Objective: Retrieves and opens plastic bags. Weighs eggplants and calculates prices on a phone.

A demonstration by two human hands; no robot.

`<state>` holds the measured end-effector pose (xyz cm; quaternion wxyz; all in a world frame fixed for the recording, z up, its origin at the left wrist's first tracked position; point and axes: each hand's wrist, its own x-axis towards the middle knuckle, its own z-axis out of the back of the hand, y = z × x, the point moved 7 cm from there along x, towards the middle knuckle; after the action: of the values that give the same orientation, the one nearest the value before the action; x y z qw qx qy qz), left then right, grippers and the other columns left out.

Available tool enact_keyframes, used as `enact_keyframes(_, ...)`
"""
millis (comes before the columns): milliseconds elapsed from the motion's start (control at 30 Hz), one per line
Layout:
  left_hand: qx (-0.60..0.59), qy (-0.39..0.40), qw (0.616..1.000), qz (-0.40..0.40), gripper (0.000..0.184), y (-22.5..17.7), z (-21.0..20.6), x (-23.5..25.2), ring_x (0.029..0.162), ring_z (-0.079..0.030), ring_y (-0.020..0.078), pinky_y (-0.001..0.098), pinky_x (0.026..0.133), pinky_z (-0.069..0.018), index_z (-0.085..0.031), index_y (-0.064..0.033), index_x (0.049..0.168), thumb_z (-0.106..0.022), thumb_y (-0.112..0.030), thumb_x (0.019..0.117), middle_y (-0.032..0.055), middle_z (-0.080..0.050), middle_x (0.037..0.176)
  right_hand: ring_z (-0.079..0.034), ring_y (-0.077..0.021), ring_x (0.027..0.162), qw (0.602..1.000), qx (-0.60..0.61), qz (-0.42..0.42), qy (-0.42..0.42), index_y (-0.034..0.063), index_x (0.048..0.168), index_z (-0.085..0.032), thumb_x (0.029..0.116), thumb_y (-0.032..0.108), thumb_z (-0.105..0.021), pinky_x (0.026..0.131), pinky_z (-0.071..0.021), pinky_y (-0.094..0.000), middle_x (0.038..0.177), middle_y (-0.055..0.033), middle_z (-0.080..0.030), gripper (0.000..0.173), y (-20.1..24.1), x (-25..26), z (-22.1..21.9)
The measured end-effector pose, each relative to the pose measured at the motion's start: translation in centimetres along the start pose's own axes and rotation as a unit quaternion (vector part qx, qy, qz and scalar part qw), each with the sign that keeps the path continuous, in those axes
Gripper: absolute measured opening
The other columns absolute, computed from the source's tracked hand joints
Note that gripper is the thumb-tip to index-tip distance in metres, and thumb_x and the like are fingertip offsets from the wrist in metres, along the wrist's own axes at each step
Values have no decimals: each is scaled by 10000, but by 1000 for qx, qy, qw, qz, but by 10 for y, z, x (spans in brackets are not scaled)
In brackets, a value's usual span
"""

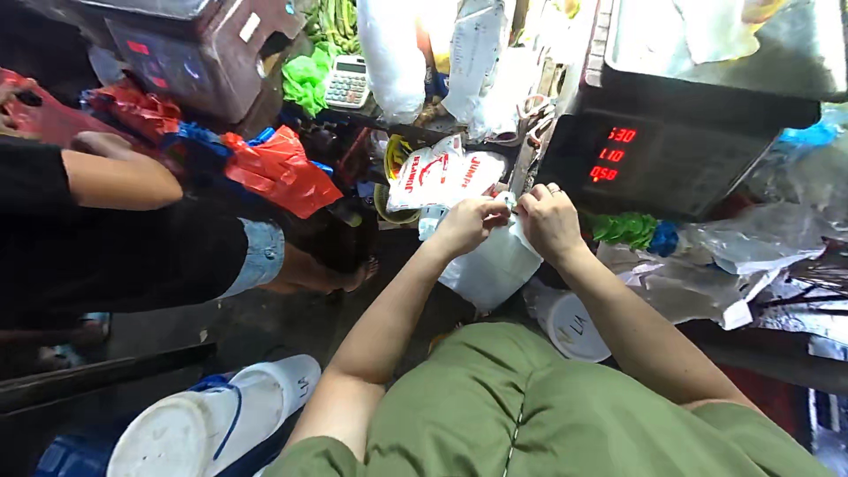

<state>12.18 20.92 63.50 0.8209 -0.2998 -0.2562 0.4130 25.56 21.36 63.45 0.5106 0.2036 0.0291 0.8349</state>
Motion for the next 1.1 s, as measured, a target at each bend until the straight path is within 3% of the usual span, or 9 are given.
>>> enact_keyframes(100,-30,-65,997,23,111,19,4,4,908,-681,220,408,858,-567,-762,-29,1021,-703,-47,928,116,-700,958,-694,-348,935,983,159,-64,68,-19,1001,-702,987,87,-632,855,-561,-530,943,-186,-703,128,0,12,2)
enact_keyframes(233,-136,-119,982,45,85,38,2,3,883,-707,159,337,849,-597,-740,10,984,-716,3,903,118,-717,955,-708,-166,807,930,343,-116,61,38,1081,-726,1019,81,-590,788,-590,-380,949,-91,-744,156,-8,32,-2)
enact_keyframes(400,-168,-135,973,78,108,41,-3,21,871,-705,109,293,847,-589,-744,-12,1020,-711,-48,924,88,-735,969,-718,-127,879,948,299,-103,37,77,1111,-761,981,22,-616,837,-599,-337,1009,-71,-753,202,-21,26,22)
enact_keyframes(633,-325,21,900,289,110,65,-8,41,862,-668,61,291,852,-544,-768,-20,1010,-746,-59,909,38,-745,928,-695,-201,781,966,251,-63,16,60,1135,-781,936,9,-653,740,-589,-365,883,-113,-725,242,3,12,12)
enact_keyframes(767,-352,58,864,355,104,73,-12,48,774,-632,32,225,765,-520,-760,-17,1022,-697,-45,944,23,-730,896,-697,-212,708,967,239,-81,26,29,1153,-732,949,24,-662,692,-590,-402,862,-121,-736,216,5,16,7)
enact_keyframes(867,-355,37,874,330,140,70,-12,48,831,-651,64,256,825,-539,-741,10,1061,-691,2,931,61,-728,947,-683,-217,661,966,233,-100,47,36,1124,-718,931,14,-679,642,-581,-415,817,-116,-721,198,3,20,4)
enact_keyframes(967,-307,-70,924,217,189,64,-8,39,857,-671,97,291,824,-566,-725,6,1087,-738,-17,900,82,-720,968,-693,-239,682,962,233,-120,82,26,1094,-707,929,19,-695,666,-585,-448,819,-128,-718,166,2,23,0)
enact_keyframes(1033,-190,-164,955,162,186,53,-8,21,1001,-647,186,385,910,-530,-738,-27,1078,-700,-42,896,105,-690,1060,-699,-248,688,958,232,-131,102,17,1093,-696,930,38,-710,674,-591,-463,819,-133,-718,165,1,24,-4)
enact_keyframes(1100,-34,-245,964,96,244,39,-22,0,1200,-589,301,517,1038,-452,-733,-63,1167,-647,-112,944,146,-647,1261,-702,-262,698,955,233,-141,120,4,1091,-696,921,42,-717,683,-595,-480,827,-145,-714,176,-1,25,-7)
